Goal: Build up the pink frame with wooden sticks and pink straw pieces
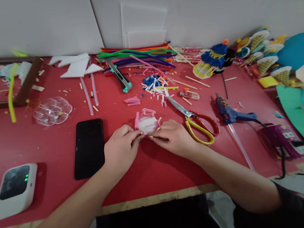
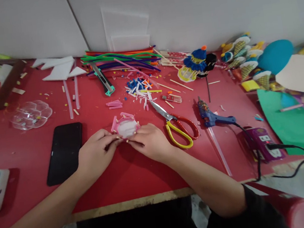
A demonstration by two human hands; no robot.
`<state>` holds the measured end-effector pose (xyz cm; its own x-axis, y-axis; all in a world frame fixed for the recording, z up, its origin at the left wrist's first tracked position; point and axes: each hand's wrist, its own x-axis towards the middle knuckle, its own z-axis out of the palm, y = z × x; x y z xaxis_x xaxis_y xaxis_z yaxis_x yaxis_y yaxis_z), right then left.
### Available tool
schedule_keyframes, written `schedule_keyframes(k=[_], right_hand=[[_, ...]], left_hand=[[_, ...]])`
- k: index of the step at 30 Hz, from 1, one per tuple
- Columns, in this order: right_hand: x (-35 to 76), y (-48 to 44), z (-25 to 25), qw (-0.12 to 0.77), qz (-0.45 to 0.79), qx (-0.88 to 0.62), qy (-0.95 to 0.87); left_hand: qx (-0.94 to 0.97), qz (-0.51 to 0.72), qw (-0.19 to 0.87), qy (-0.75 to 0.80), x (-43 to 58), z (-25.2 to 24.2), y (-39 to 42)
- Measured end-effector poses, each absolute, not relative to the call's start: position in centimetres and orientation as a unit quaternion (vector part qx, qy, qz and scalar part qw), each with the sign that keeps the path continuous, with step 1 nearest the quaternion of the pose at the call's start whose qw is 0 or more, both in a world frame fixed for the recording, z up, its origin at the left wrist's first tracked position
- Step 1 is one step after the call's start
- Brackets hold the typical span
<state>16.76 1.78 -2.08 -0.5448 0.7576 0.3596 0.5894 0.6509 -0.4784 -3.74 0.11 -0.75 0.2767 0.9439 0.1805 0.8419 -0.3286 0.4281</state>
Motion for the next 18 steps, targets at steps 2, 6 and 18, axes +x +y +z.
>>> schedule_keyframes(k=[2,6,18], right_hand=[[16.7,1.7,-1.9,0.284,0.148,-0.38,-0.868],[17.7,1.8,-0.2,0.323,0.142,-0.359,-0.864],[19.7,3.6,-0.5,0.288,0.191,-0.447,-0.825]], left_hand=[[0.788,0.206,0.127,0.566,-3.8,-0.7,0.1],[0.783,0.202,0.127,0.574,-4.1,-0.5,0.0],[0.784,0.233,0.178,0.547,-4.7,-0.6,1.0]])
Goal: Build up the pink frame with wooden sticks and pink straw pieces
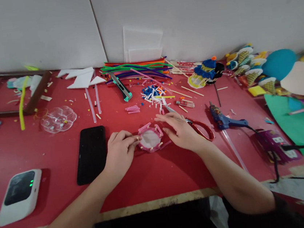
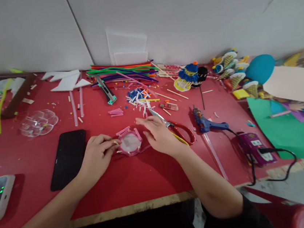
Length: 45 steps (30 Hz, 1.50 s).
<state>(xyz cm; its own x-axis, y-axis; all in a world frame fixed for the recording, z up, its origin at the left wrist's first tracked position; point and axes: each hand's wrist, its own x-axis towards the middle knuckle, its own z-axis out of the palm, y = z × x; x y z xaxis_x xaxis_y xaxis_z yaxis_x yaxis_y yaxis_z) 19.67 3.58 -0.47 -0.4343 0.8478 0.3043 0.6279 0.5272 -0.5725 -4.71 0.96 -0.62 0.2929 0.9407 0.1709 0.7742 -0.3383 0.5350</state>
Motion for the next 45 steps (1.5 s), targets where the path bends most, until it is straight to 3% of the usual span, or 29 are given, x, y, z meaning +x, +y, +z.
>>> schedule_keyframes(k=[5,12,18,25,29,36,45], right_hand=[[19.0,3.1,-0.5,0.252,0.231,-0.445,-0.828],[18.7,3.1,-1.0,0.289,0.254,-0.475,-0.791],[18.2,2.7,-1.1,0.307,0.316,-0.542,-0.716],[18.4,1.6,0.0,0.289,0.379,-0.476,-0.739],[19.8,1.9,0.9,0.261,0.457,-0.462,-0.714],[19.2,3.2,-0.7,0.363,0.408,-0.505,-0.669],[16.8,3.3,-1.6,0.34,0.517,-0.477,-0.624]], left_hand=[[0.771,0.236,0.183,0.563,-4.6,-0.5,1.0],[0.749,0.253,0.121,0.601,-4.9,-0.9,0.9],[0.751,0.243,0.153,0.594,-4.8,-0.7,0.5],[0.737,0.268,0.159,0.6,-4.8,-0.8,1.0],[0.726,0.271,0.2,0.599,-5.0,-0.7,0.9],[0.699,0.336,0.302,0.555,-4.8,-1.1,-0.7],[0.735,0.324,0.358,0.476,-4.6,-0.7,-0.8]])
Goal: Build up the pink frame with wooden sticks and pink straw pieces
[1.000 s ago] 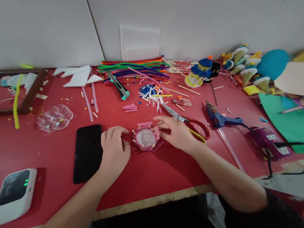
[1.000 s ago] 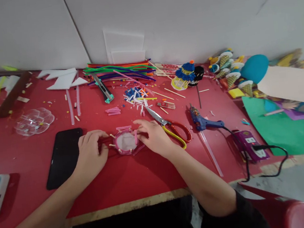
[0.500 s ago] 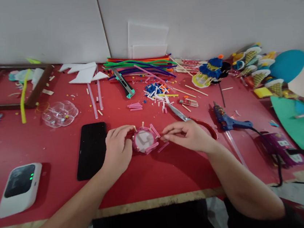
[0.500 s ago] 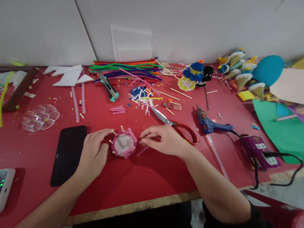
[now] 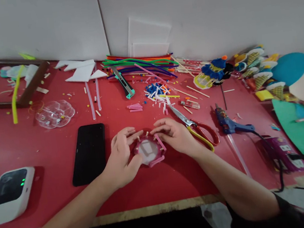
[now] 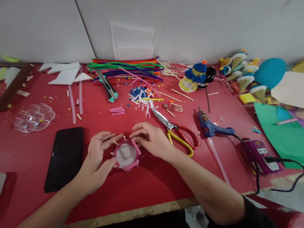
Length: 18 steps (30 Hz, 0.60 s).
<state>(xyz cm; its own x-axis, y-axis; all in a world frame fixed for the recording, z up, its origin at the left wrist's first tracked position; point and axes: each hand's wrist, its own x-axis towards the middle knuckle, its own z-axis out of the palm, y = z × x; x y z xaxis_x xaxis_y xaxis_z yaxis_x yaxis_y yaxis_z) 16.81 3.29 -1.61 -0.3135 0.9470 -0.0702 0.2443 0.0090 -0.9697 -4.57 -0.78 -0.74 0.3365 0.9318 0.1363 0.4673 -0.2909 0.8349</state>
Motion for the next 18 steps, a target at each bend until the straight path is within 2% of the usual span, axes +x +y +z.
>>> schedule_keyframes(k=[9,18], right_hand=[[17.1,2.7,-1.9,0.33,0.589,-0.455,-0.58],[17.0,2.9,-1.8,0.326,0.557,-0.484,-0.591]], left_hand=[[0.689,0.338,0.331,0.549,-3.9,-0.4,-1.5],[0.683,0.374,0.339,0.528,-3.8,0.2,-0.2]])
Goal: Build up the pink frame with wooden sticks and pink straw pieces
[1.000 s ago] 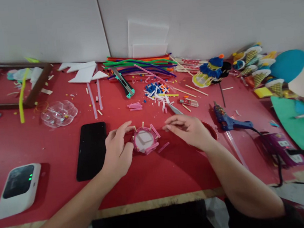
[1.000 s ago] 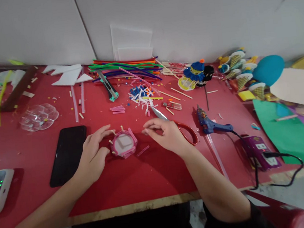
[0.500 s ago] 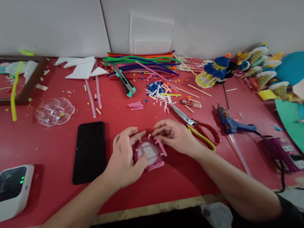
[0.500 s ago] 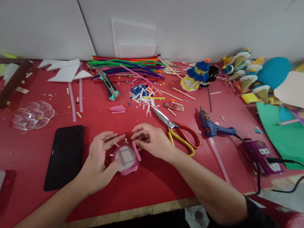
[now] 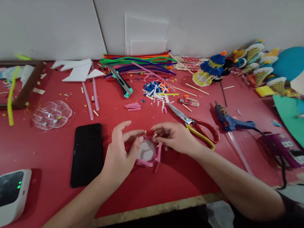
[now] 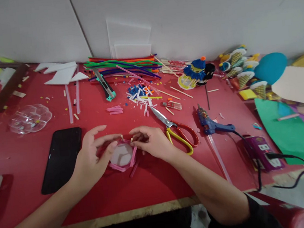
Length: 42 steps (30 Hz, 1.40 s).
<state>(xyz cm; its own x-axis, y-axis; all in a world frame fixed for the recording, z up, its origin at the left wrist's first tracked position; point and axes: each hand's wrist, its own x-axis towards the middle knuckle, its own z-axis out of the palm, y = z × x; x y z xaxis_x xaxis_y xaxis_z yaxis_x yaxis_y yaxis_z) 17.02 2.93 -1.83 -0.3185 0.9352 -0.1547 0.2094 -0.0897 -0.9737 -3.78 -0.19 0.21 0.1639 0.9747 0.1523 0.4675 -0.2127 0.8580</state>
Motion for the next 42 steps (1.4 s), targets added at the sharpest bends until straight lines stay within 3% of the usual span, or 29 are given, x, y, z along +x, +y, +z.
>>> schedule_keyframes(k=[6,12,21,25,42], right_hand=[[17.2,3.1,-1.7,0.342,0.438,-0.481,-0.678],[16.9,2.8,-2.0,0.367,0.335,-0.502,-0.707],[17.3,1.9,-1.1,0.319,0.364,-0.482,-0.731],[18.0,2.5,-1.0,0.336,0.311,-0.525,-0.718],[16.8,2.7,-2.1,0.338,0.239,-0.393,-0.821]], left_hand=[[0.685,0.467,0.234,0.508,-4.1,-0.5,-0.1],[0.729,0.467,0.138,0.482,-4.5,1.0,-0.7],[0.855,0.26,-0.057,0.445,-4.6,0.6,-1.4],[0.837,0.256,-0.044,0.481,-4.5,0.5,-1.1],[0.8,0.26,0.121,0.527,-4.8,-0.7,0.1]])
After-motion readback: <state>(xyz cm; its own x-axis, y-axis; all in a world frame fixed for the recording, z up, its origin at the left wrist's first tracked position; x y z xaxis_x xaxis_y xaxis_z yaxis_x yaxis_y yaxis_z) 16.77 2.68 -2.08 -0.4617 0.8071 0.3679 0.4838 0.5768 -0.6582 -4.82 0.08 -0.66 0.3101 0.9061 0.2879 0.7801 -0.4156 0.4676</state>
